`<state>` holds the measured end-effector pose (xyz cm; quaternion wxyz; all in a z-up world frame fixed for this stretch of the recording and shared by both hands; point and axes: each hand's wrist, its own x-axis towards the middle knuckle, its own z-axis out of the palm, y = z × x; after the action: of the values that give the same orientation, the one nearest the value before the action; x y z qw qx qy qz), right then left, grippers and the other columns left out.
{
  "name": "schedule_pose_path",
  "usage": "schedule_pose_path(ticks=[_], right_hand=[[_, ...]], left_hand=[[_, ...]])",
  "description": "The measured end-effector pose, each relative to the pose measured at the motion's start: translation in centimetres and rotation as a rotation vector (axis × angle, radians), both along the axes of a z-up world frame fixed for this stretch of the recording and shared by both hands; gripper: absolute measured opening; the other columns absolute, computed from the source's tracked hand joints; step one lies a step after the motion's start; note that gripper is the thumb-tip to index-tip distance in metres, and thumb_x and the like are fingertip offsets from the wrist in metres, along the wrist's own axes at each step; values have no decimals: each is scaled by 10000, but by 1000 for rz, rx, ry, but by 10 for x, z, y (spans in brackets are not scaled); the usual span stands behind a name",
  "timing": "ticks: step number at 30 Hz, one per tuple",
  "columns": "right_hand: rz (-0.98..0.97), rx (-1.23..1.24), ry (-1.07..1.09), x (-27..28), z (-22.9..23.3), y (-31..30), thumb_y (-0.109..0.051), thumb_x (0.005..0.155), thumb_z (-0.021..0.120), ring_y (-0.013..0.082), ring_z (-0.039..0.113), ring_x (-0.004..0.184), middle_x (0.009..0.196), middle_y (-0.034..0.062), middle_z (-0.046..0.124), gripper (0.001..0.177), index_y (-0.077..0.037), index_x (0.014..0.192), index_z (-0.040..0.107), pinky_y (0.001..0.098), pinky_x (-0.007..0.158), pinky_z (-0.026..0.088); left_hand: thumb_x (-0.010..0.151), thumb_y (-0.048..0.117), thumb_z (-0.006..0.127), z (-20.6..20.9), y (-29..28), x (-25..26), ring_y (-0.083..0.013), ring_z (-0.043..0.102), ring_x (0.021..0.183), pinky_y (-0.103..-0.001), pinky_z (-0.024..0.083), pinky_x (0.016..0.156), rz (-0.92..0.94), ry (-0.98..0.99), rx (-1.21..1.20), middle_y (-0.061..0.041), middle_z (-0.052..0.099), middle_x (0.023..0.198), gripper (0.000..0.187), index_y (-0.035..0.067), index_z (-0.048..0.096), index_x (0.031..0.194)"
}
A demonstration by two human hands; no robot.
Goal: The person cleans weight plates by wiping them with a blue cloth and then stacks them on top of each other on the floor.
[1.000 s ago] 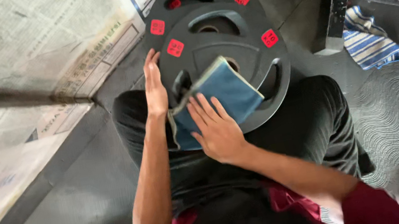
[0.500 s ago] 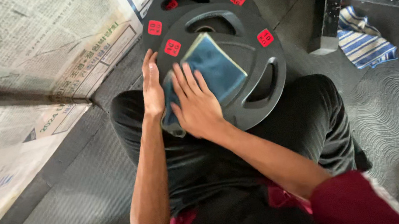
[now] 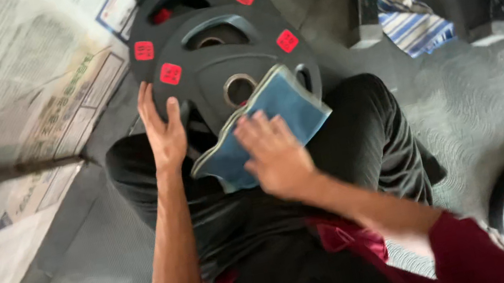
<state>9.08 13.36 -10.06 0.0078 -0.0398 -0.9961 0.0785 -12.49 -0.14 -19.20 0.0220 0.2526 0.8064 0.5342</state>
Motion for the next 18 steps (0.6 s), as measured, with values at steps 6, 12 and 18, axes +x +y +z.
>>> schedule_pose_path(ticks=[6, 12, 18], right_hand=[[-340, 103, -83, -50, 2, 76, -394, 1101, 460, 450, 146, 1564, 1719, 186, 136, 710, -3, 1649, 231, 587, 1265, 177], [-293, 57, 88, -65, 14, 2, -359, 916, 672, 569, 284, 1480, 1609, 309, 336, 778, 98, 1504, 443, 702, 1189, 202], [-61, 12, 0, -14, 2, -16, -498, 1047, 367, 404, 163, 1583, 1709, 145, 225, 725, -58, 1619, 299, 612, 1267, 104]], left_hand=[[1145, 319, 507, 13, 4, 2, -409, 419, 1446, -530, 316, 1220, 45, -117, 44, -210, 424, 1532, 457, 10, 491, 1482], [1144, 311, 499, 22, 10, 3, -404, 399, 1461, -505, 321, 1211, 78, -93, -26, -188, 430, 1545, 458, -2, 495, 1478], [1018, 330, 742, 22, 6, -2, -433, 434, 1419, -529, 348, 1186, 15, 41, -41, -229, 456, 1496, 612, -18, 496, 1456]])
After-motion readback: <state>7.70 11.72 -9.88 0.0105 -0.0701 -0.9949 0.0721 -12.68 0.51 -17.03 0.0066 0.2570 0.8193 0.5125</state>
